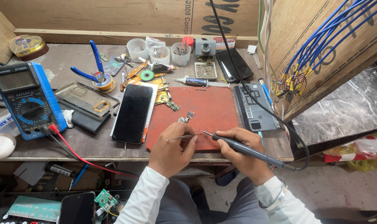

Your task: The person solders components on a small phone circuit board placed on a red mat, holding the board with tweezers in one hand and a soldering iron in the other. They apply liquid from a syringe onto the board, reposition it, and continue soldering and probing the board with tools.

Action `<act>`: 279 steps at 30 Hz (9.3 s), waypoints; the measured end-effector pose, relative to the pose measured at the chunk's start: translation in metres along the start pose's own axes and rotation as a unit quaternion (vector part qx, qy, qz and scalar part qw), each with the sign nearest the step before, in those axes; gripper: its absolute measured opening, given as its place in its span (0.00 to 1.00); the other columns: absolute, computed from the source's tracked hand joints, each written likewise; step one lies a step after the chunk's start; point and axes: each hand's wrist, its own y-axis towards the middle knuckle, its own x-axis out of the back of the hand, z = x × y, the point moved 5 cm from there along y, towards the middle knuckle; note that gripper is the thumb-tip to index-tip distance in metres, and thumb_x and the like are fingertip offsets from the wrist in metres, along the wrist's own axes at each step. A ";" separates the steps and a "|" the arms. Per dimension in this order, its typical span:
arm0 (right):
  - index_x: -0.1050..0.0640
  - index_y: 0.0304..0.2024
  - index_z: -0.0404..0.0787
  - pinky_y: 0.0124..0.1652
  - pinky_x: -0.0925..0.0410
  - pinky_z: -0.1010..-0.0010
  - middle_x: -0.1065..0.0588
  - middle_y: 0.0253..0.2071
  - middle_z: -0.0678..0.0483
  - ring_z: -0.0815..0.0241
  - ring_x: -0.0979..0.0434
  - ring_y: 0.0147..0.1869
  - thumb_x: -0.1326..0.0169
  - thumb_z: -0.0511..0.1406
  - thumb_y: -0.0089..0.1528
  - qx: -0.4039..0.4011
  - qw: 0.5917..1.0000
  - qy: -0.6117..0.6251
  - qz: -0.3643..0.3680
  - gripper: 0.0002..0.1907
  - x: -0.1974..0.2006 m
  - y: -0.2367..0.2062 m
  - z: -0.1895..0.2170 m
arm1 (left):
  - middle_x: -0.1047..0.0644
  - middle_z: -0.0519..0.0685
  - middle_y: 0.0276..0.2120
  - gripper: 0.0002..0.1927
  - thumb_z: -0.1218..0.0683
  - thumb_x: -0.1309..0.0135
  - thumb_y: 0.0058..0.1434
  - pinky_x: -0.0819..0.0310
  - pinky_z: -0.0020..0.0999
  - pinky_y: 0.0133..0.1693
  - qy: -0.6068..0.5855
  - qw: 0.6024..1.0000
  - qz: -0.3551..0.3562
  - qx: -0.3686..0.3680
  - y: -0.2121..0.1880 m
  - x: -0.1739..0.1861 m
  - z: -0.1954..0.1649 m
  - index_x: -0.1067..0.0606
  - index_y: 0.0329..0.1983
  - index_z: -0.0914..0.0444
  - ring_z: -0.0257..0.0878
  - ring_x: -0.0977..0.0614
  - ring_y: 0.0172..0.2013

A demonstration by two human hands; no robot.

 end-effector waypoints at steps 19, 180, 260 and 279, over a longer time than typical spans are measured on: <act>0.15 0.42 0.35 0.31 0.31 0.78 0.18 0.31 0.54 0.70 0.22 0.30 0.39 0.33 0.57 -0.004 1.000 0.009 -0.001 0.12 0.001 -0.001 -0.003 | 0.24 0.51 0.28 0.07 0.62 0.42 0.57 0.27 0.37 0.29 -0.012 0.998 -0.016 0.056 -0.002 0.000 0.006 0.28 0.36 0.64 0.42 0.20 0.27; 0.15 0.42 0.35 0.32 0.29 0.76 0.18 0.31 0.53 0.67 0.19 0.31 0.39 0.32 0.56 -0.005 1.000 -0.012 0.010 0.12 -0.002 0.000 0.003 | 0.19 0.53 0.34 0.09 0.53 0.45 0.66 0.25 0.44 0.36 0.013 0.992 -0.022 0.120 0.006 -0.007 0.012 0.26 0.44 0.63 0.51 0.16 0.37; 0.16 0.39 0.34 0.31 0.30 0.77 0.19 0.30 0.52 0.68 0.21 0.30 0.39 0.30 0.56 0.000 1.000 -0.003 -0.016 0.09 -0.001 -0.005 0.003 | 0.18 0.52 0.33 0.08 0.55 0.43 0.66 0.25 0.40 0.34 0.020 0.993 -0.030 0.114 0.006 -0.005 0.011 0.24 0.43 0.64 0.46 0.16 0.33; 0.15 0.40 0.36 0.31 0.29 0.77 0.17 0.31 0.53 0.67 0.18 0.30 0.38 0.31 0.55 0.004 1.000 -0.029 0.011 0.10 -0.005 0.000 0.012 | 0.19 0.51 0.31 0.08 0.54 0.44 0.66 0.23 0.36 0.31 -0.006 0.990 -0.034 0.135 0.004 -0.006 0.012 0.24 0.43 0.64 0.42 0.14 0.30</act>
